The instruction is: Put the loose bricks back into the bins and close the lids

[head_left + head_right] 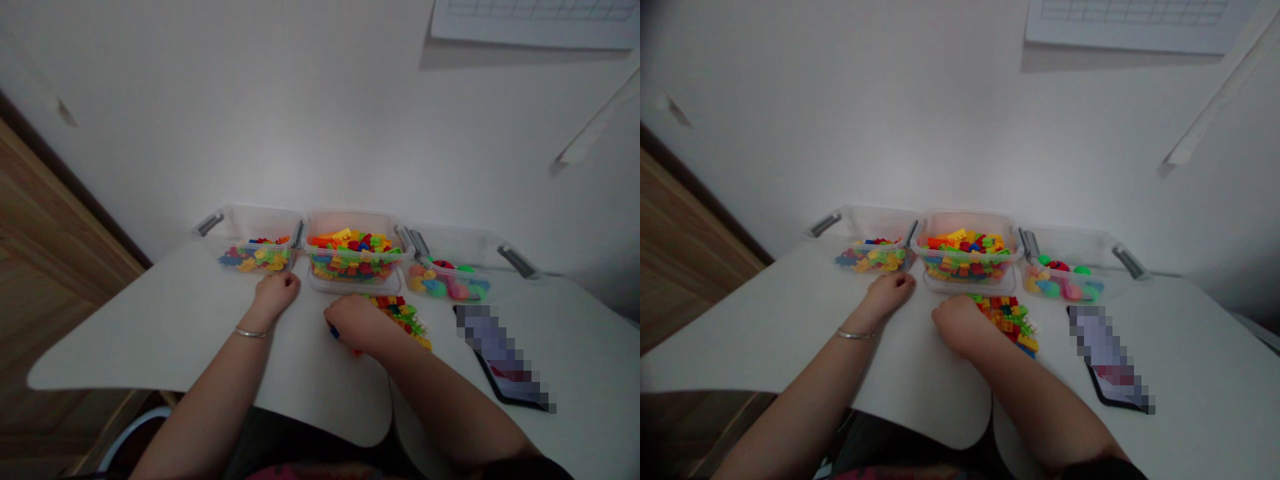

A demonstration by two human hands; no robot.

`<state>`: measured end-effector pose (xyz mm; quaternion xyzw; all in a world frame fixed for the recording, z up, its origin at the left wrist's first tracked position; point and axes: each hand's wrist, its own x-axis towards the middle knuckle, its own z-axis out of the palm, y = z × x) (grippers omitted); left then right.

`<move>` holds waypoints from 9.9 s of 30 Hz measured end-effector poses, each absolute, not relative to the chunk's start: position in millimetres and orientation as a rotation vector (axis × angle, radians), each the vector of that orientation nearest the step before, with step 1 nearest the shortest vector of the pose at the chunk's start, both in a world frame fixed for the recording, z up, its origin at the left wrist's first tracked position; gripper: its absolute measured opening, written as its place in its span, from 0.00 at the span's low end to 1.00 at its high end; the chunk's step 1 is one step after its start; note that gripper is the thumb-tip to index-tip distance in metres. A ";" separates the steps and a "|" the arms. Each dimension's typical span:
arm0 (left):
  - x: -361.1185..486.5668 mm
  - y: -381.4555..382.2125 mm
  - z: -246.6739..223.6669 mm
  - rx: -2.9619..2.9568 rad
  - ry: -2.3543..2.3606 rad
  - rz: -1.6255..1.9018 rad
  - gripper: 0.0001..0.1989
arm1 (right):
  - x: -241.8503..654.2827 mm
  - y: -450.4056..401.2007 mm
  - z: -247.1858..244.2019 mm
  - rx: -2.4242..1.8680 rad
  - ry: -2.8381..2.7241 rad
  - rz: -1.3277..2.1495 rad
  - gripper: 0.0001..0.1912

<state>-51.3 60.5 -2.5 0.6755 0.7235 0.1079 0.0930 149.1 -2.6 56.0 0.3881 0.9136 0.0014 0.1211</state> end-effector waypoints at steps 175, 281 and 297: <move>-51.7 61.3 -3.6 2.013 2.132 0.339 0.18 | 185.8 11.1 92.1 1.246 2.950 -0.124 0.13; -47.6 58.1 -0.8 2.045 2.130 0.294 0.19 | 254.7 -24.4 -54.6 2.653 2.947 -0.265 0.24; -49.4 59.7 -5.1 2.028 2.098 0.388 0.18 | 254.0 -14.7 -50.5 2.675 3.248 -0.467 0.16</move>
